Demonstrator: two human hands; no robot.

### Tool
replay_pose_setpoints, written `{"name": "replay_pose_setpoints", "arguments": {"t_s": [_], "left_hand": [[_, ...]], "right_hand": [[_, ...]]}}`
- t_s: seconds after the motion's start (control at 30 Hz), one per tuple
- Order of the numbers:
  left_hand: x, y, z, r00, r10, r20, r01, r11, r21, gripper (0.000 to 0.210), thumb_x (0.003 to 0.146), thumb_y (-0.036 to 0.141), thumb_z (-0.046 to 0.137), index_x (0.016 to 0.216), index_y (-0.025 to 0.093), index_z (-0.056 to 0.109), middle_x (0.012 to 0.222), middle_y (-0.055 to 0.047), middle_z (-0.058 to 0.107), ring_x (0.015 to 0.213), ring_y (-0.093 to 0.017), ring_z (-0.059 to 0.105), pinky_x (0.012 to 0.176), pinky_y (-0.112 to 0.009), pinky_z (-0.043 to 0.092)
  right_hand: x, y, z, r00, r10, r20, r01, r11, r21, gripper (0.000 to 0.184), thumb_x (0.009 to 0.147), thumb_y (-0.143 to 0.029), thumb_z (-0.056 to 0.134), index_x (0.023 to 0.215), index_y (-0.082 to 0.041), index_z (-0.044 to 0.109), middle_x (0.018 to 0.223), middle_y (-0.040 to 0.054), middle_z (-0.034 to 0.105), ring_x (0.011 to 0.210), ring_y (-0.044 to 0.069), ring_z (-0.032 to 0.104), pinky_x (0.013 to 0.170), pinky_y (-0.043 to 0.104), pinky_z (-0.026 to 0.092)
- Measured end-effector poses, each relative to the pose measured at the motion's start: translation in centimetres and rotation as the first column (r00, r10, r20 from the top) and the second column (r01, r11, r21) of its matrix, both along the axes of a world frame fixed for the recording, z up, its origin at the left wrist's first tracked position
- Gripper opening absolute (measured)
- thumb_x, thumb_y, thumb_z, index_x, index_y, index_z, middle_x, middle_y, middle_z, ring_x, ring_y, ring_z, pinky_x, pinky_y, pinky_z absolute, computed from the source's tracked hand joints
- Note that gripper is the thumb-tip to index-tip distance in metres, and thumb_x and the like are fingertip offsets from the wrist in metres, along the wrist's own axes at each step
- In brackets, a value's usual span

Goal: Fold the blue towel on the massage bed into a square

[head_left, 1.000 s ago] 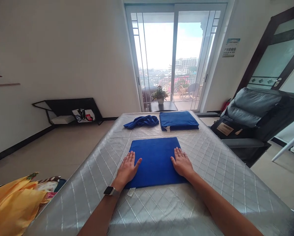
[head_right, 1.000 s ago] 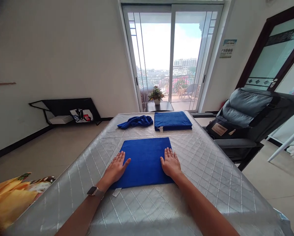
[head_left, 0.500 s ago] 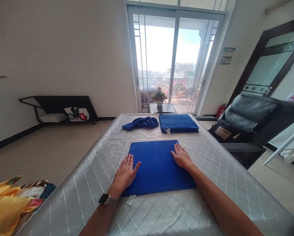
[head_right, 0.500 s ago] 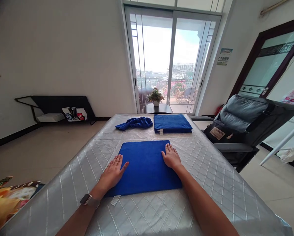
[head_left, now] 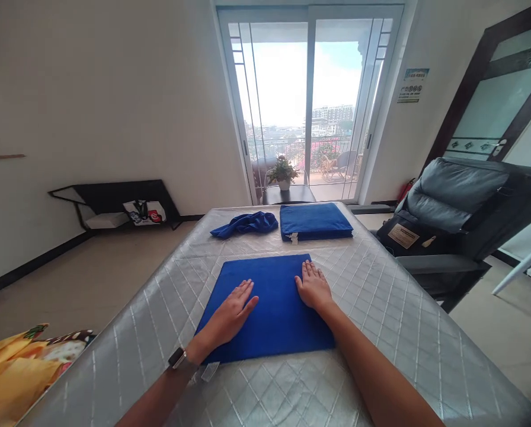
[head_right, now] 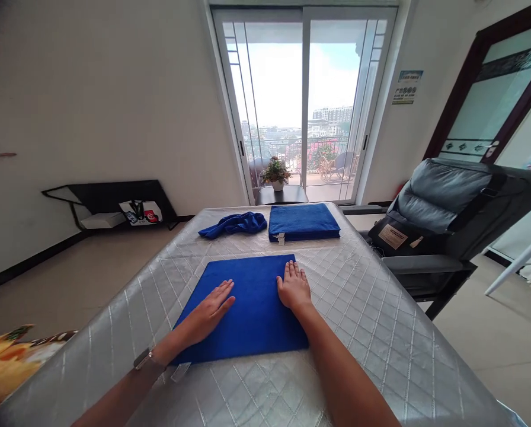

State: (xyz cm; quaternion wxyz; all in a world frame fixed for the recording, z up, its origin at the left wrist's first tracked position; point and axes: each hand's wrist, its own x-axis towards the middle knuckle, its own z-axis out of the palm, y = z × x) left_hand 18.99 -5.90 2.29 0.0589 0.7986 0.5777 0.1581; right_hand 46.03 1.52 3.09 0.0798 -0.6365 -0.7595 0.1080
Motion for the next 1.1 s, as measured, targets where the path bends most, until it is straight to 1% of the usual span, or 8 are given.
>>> {"name": "replay_pose_setpoints", "arguments": {"t_s": [0.1, 0.2, 0.33, 0.47, 0.67, 0.8, 0.9, 1.1], "left_hand": [[7.1, 2.0, 1.5, 0.986, -0.162, -0.023, 0.164, 0.984, 0.067, 0.065, 0.104, 0.056, 0.025, 0.153, 0.017, 0.038, 0.161, -0.011, 0.037, 0.151, -0.021, 0.027, 0.124, -0.043, 0.025], [12.9, 4.9, 1.5, 0.983, -0.182, -0.014, 0.182, 0.978, 0.099, 0.064, 0.105, 0.053, 0.02, 0.151, 0.013, 0.042, 0.158, -0.016, 0.041, 0.149, -0.023, 0.031, 0.122, -0.044, 0.03], [15.7, 7.4, -0.3, 0.989, -0.146, -0.027, 0.148, 0.983, 0.108, 0.063, 0.106, 0.048, 0.016, 0.151, 0.011, 0.041, 0.155, -0.018, 0.044, 0.148, -0.024, 0.035, 0.12, -0.047, 0.034], [12.8, 7.3, -1.4, 0.996, -0.032, -0.088, 0.039, 0.996, 0.077, 0.071, 0.104, 0.054, 0.013, 0.152, 0.009, 0.039, 0.158, -0.017, 0.039, 0.149, -0.025, 0.031, 0.122, -0.045, 0.029], [2.8, 6.4, -1.1, 0.966, 0.181, -0.186, -0.187, 0.982, -0.011, 0.081, 0.101, 0.062, 0.008, 0.154, 0.006, 0.034, 0.162, -0.017, 0.03, 0.152, -0.026, 0.024, 0.124, -0.043, 0.02], [-2.8, 6.6, -1.7, 0.935, 0.303, -0.183, -0.308, 0.951, 0.0, 0.086, 0.099, 0.066, 0.008, 0.155, 0.004, 0.03, 0.162, -0.02, 0.028, 0.152, -0.028, 0.024, 0.123, -0.046, 0.021], [-4.2, 6.6, -2.1, 0.923, 0.348, -0.165, -0.354, 0.935, -0.006, 0.088, 0.098, 0.067, 0.008, 0.155, 0.003, 0.028, 0.163, -0.021, 0.025, 0.152, -0.03, 0.023, 0.122, -0.046, 0.022], [-3.5, 6.3, -1.5, 0.925, 0.357, -0.131, -0.364, 0.931, -0.03, 0.093, 0.095, 0.072, 0.006, 0.156, 0.005, 0.027, 0.164, -0.02, 0.024, 0.152, -0.031, 0.023, 0.123, -0.047, 0.021]], "right_hand": [[0.1, -0.1, 0.1, 1.0, 0.004, 0.006, -0.004, 1.0, 0.016, 0.069, 0.103, -0.043, 0.02, 0.159, -0.002, 0.02, 0.167, 0.0124, 0.015, 0.154, 0.024, 0.011, 0.124, 0.041, 0.01], [0.4, -0.4, 0.2, 0.998, 0.042, 0.052, -0.043, 0.999, 0.013, 0.066, 0.102, -0.036, 0.024, 0.159, -0.002, 0.019, 0.167, 0.0127, 0.013, 0.154, 0.024, 0.01, 0.124, 0.041, 0.011], [0.7, -0.4, 0.1, 0.992, 0.08, 0.098, -0.081, 0.997, 0.0, 0.066, 0.098, -0.028, 0.031, 0.16, -0.006, 0.019, 0.168, 0.0112, 0.009, 0.155, 0.024, 0.007, 0.124, 0.04, 0.011], [0.4, -0.1, -0.3, 0.998, 0.025, 0.058, -0.027, 0.999, 0.033, 0.066, 0.102, -0.037, 0.023, 0.159, -0.004, 0.021, 0.167, 0.0119, 0.015, 0.154, 0.023, 0.011, 0.124, 0.04, 0.011], [0.1, 0.1, -0.5, 0.999, 0.002, 0.037, -0.003, 1.0, 0.022, 0.068, 0.103, -0.043, 0.019, 0.159, -0.005, 0.021, 0.167, 0.0106, 0.015, 0.154, 0.021, 0.01, 0.124, 0.038, 0.007], [0.1, 0.2, -0.4, 0.999, 0.0, 0.054, 0.0, 1.0, 0.005, 0.069, 0.102, -0.044, 0.017, 0.16, -0.006, 0.019, 0.168, 0.0099, 0.013, 0.155, 0.02, 0.008, 0.124, 0.037, 0.005], [0.1, 0.3, -0.3, 0.997, 0.001, 0.072, 0.0, 1.0, -0.012, 0.07, 0.102, -0.045, 0.017, 0.16, -0.005, 0.018, 0.168, 0.0098, 0.012, 0.155, 0.02, 0.007, 0.124, 0.037, 0.006], [0.0, 0.4, 0.0, 0.99, 0.002, 0.138, 0.003, 0.999, -0.038, 0.07, 0.102, -0.045, 0.016, 0.16, -0.005, 0.016, 0.168, 0.0096, 0.011, 0.155, 0.021, 0.007, 0.124, 0.039, 0.007]]}}
